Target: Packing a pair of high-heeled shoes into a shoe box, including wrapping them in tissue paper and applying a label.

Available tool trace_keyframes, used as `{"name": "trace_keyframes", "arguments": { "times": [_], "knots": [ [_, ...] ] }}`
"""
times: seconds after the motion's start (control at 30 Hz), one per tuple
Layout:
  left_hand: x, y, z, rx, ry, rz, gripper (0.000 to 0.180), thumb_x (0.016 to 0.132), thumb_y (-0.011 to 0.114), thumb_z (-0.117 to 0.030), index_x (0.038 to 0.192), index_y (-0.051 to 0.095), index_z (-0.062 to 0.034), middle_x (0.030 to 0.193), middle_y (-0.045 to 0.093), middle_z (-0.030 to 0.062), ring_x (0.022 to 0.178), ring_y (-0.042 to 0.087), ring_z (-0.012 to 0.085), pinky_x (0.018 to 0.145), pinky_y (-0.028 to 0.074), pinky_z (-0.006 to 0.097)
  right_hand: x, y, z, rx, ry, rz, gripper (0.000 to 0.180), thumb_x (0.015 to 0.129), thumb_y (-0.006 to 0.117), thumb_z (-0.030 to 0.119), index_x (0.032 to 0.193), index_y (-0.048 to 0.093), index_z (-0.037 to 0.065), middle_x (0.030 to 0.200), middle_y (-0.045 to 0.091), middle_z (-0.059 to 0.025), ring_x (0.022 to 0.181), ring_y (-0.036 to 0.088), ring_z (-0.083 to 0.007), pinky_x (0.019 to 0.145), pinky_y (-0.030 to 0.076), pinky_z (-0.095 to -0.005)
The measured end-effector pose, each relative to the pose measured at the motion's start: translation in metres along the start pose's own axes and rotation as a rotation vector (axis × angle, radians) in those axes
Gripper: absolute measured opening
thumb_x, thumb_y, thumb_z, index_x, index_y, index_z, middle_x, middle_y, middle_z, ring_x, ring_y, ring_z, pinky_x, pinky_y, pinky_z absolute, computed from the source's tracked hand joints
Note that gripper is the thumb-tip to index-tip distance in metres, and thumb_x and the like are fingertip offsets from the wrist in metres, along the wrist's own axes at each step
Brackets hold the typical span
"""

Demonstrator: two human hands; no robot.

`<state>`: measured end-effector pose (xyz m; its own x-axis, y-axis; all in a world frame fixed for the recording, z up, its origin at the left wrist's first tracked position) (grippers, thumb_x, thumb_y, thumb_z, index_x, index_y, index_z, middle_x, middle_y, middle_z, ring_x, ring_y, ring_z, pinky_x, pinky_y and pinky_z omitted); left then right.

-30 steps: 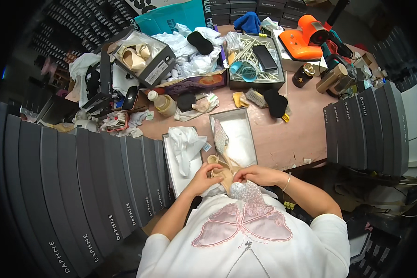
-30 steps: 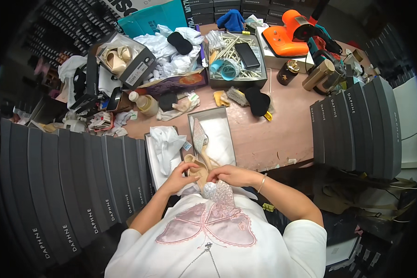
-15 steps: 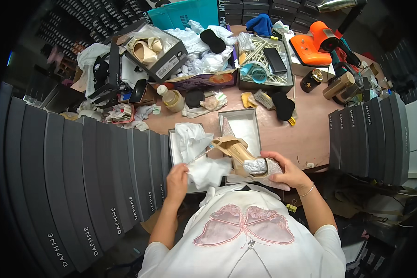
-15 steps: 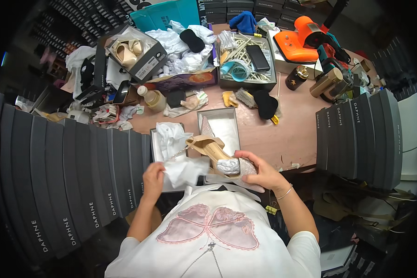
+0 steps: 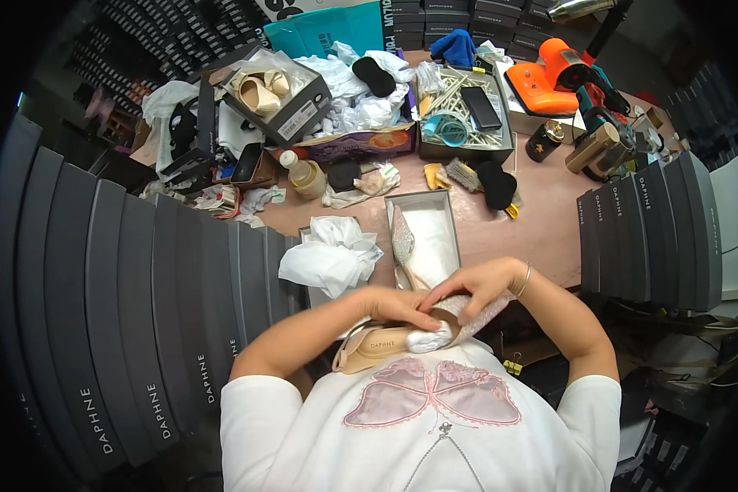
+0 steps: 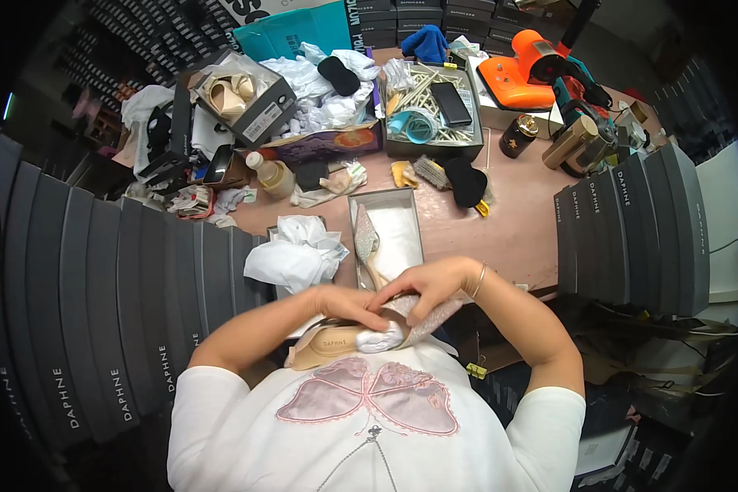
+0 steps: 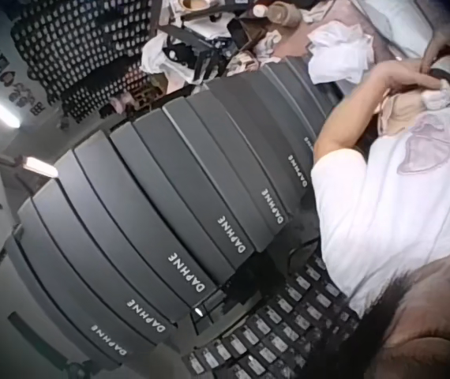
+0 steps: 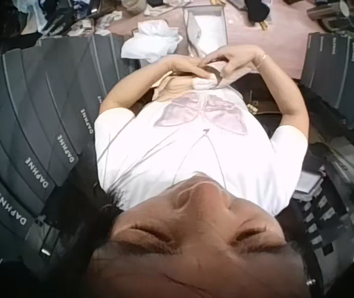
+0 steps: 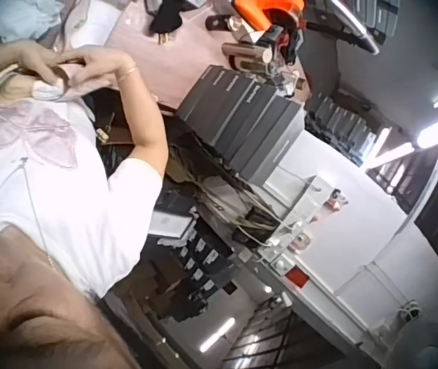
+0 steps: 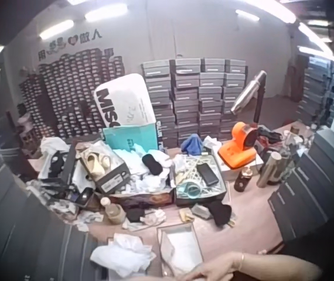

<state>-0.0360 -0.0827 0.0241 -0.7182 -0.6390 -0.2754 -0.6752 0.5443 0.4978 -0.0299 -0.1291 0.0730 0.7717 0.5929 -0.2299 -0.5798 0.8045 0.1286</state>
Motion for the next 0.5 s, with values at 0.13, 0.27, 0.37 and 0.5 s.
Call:
{"name": "trace_keyframes", "arguments": {
  "times": [0.13, 0.27, 0.37, 0.5],
  "knots": [
    [-0.025, -0.027, 0.038, -0.552, 0.106, -0.355, 0.049, 0.090, 0.061, -0.010, 0.135, 0.044, -0.0033, 0.129, 0.053, 0.0110, 0.116, 0.054, 0.0165, 0.102, 0.042, 0.031, -0.002, 0.013, 0.057, -1.012, -0.046, -0.502, 0.045, 0.071, 0.073, 0.022, 0.114, 0.064, 0.009, 0.129, 0.052, -0.0113, 0.128, 0.042, -0.0341, 0.108, 0.027, -0.0559],
    [-0.049, -0.036, 0.051, -0.925, 0.269, -0.414, 0.051, 0.091, 0.048, -0.003, 0.141, 0.035, -0.0045, 0.134, 0.048, 0.0126, 0.124, 0.050, 0.0227, 0.104, 0.042, 0.036, 0.027, 0.050, 0.049, -1.301, 0.030, -0.639, 0.035, 0.080, 0.061, 0.018, 0.114, 0.062, 0.011, 0.125, 0.052, -0.0108, 0.128, 0.041, -0.0327, 0.107, 0.024, -0.0601],
    [-0.067, -0.056, 0.073, -1.010, 0.389, -0.533, 0.048, 0.091, 0.040, -0.005, 0.139, 0.035, -0.0033, 0.133, 0.048, 0.0165, 0.120, 0.052, 0.0278, 0.102, 0.044, 0.043, 0.031, 0.052, 0.033, -1.291, 0.080, -0.712, 0.038, 0.083, 0.056, 0.015, 0.120, 0.059, 0.012, 0.117, 0.054, -0.0110, 0.123, 0.046, -0.0288, 0.107, 0.027, -0.0541],
    [-0.069, -0.072, 0.093, -1.069, 0.415, -0.580, 0.045, 0.093, 0.040, -0.017, 0.133, 0.038, 0.0030, 0.126, 0.054, 0.0204, 0.112, 0.058, 0.0318, 0.100, 0.044, 0.046, 0.049, 0.027, -0.013, -0.860, 0.240, -0.555, 0.045, 0.083, 0.055, 0.007, 0.128, 0.052, 0.009, 0.120, 0.054, -0.0147, 0.119, 0.051, -0.0278, 0.099, 0.042, -0.0374]
  ]
}}
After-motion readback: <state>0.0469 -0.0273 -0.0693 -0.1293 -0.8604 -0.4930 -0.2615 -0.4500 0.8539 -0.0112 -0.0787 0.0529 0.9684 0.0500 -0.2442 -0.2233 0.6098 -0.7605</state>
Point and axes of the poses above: each hand's wrist, its own x-axis towards the middle knuckle, its own y-axis out of the palm, z = x × y, the point moved 10 cm from there along x, towards the middle knuckle
